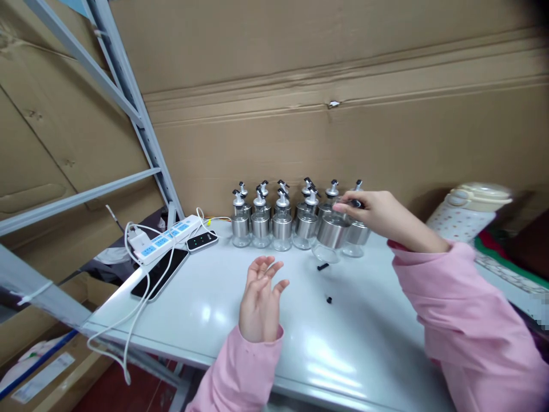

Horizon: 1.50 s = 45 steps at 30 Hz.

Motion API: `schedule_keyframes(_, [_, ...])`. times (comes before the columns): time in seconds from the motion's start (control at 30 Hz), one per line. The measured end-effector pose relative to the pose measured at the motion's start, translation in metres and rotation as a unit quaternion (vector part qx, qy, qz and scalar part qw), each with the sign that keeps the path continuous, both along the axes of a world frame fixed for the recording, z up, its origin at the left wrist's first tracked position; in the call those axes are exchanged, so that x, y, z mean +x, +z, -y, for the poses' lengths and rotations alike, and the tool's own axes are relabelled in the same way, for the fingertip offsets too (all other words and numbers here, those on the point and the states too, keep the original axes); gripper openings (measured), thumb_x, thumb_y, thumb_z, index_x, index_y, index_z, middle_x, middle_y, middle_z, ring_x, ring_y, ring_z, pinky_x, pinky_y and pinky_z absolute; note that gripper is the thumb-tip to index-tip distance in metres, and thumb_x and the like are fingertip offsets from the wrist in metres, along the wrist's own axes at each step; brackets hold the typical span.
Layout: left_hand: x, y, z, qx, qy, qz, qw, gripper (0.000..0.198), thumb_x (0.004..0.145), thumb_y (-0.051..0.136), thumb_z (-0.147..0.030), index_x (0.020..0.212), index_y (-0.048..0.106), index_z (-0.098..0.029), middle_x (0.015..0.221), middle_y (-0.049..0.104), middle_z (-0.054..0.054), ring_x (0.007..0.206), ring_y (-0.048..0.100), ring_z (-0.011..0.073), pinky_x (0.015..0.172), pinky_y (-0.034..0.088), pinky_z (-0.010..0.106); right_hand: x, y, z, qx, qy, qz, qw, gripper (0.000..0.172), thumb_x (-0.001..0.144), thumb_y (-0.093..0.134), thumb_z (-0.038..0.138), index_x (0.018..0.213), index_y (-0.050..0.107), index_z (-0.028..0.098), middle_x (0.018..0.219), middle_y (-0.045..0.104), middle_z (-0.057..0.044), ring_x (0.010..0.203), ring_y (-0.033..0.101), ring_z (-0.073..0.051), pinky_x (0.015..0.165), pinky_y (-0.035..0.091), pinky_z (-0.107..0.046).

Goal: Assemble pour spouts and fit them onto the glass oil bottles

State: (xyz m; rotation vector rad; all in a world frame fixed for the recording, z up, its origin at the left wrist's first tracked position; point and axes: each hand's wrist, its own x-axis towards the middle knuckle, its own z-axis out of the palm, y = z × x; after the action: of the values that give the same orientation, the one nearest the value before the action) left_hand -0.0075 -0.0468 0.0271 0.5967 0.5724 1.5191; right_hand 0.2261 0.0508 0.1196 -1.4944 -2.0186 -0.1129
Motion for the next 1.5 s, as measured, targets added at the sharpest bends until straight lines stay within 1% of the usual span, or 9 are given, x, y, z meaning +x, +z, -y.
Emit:
schedule_keyframes(0.53, [0.004, 0.008, -0.005, -0.178, -0.083, 0.117, 0.974, 0.030, 0.053, 0.053, -0.012, 0.082, 0.051, -0.018, 0.085, 0.053, 0.001, 0.078, 0.054, 0.0154, 0.060, 0.039, 0.025, 0.012, -0.047, -0.044, 0.006, -0.130, 0.087, 0.988, 0.023, 0.080, 0.053, 0.041, 0.086, 0.059, 0.020, 0.063, 0.060, -0.005, 0.059, 0.056, -0.021, 0.054, 0.035, -0.027])
schedule_keyframes(0.73, [0.009, -0.002, 0.005, 0.007, -0.045, -0.043, 0.998, 0.037, 0.058, 0.056, -0.019, 0.093, 0.044, -0.021, 0.093, 0.051, 0.003, 0.081, 0.055, 0.0170, 0.061, 0.042, 0.026, -0.025, -0.024, -0.005, 0.101, -0.007, -0.100, 0.990, 0.028, 0.078, 0.053, 0.028, 0.103, 0.046, 0.017, 0.083, 0.062, -0.008, 0.069, 0.059, -0.020, 0.059, 0.043, -0.029])
schedule_keyframes(0.8, [0.009, -0.006, 0.009, 0.155, 0.056, -0.230, 0.959, 0.045, 0.060, 0.057, -0.019, 0.102, 0.042, -0.022, 0.102, 0.050, 0.006, 0.083, 0.055, 0.0191, 0.066, 0.043, 0.031, -0.051, -0.027, 0.024, 0.077, 0.123, -0.146, 0.979, 0.021, 0.084, 0.044, 0.026, 0.103, 0.044, 0.018, 0.084, 0.062, -0.007, 0.069, 0.059, -0.017, 0.058, 0.046, -0.027])
schedule_keyframes(0.87, [0.007, -0.010, 0.009, 0.248, 0.146, -0.425, 0.858, 0.052, 0.063, 0.057, -0.019, 0.112, 0.038, -0.020, 0.111, 0.048, 0.011, 0.089, 0.055, 0.0219, 0.075, 0.043, 0.036, -0.077, -0.042, 0.053, 0.030, 0.201, -0.154, 0.967, 0.018, 0.086, 0.042, 0.023, 0.103, 0.047, 0.019, 0.087, 0.065, -0.006, 0.074, 0.061, -0.017, 0.063, 0.049, -0.027])
schedule_keyframes(0.97, [0.004, -0.015, 0.005, 0.275, 0.124, -0.600, 0.741, 0.052, 0.069, 0.053, -0.022, 0.117, 0.034, -0.016, 0.108, 0.053, 0.014, 0.089, 0.056, 0.0261, 0.076, 0.044, 0.041, -0.102, -0.070, 0.083, 0.007, 0.201, -0.161, 0.966, 0.022, 0.087, 0.042, 0.022, 0.107, 0.052, 0.019, 0.097, 0.067, -0.008, 0.079, 0.064, -0.017, 0.066, 0.050, -0.028])
schedule_keyframes(1.07, [0.002, -0.014, 0.004, 0.253, 0.088, -0.662, 0.700, 0.043, 0.073, 0.045, -0.023, 0.114, 0.036, -0.015, 0.086, 0.060, 0.010, 0.075, 0.059, 0.0260, 0.068, 0.044, 0.040, -0.105, -0.086, 0.089, -0.006, 0.180, -0.147, 0.973, 0.023, 0.087, 0.045, 0.027, 0.104, 0.057, 0.019, 0.086, 0.069, -0.005, 0.065, 0.064, -0.016, 0.060, 0.050, -0.027])
schedule_keyframes(1.17, [0.000, -0.007, 0.008, 0.233, 0.071, -0.654, 0.716, 0.023, 0.076, 0.040, -0.024, 0.097, 0.043, -0.016, 0.069, 0.053, 0.004, 0.066, 0.054, 0.0227, 0.064, 0.041, 0.035, -0.095, -0.085, 0.082, 0.029, 0.225, -0.102, 0.969, 0.032, 0.091, 0.040, 0.037, 0.111, 0.056, 0.017, 0.084, 0.070, -0.007, 0.068, 0.065, -0.017, 0.063, 0.050, -0.027])
schedule_keyframes(1.37, [-0.011, 0.006, 0.016, 0.228, -0.099, -0.410, 0.878, 0.010, 0.075, 0.035, -0.026, 0.072, 0.040, -0.018, 0.059, 0.036, -0.003, 0.053, 0.033, 0.0110, 0.052, 0.030, 0.024, -0.083, -0.080, 0.079, 0.149, 0.299, -0.055, 0.941, 0.044, 0.093, 0.028, 0.048, 0.114, 0.050, 0.016, 0.091, 0.067, -0.011, 0.079, 0.064, -0.019, 0.066, 0.049, -0.031])
schedule_keyframes(1.5, [-0.009, 0.009, 0.016, 0.202, -0.109, -0.449, 0.864, 0.031, 0.064, 0.062, -0.038, 0.072, 0.039, -0.018, 0.058, 0.038, -0.005, 0.051, 0.033, 0.0089, 0.049, 0.029, 0.022, -0.086, -0.082, 0.079, 0.184, 0.300, -0.034, 0.935, 0.051, 0.091, 0.025, 0.053, 0.115, 0.050, 0.014, 0.087, 0.066, -0.011, 0.075, 0.063, -0.019, 0.063, 0.049, -0.030])
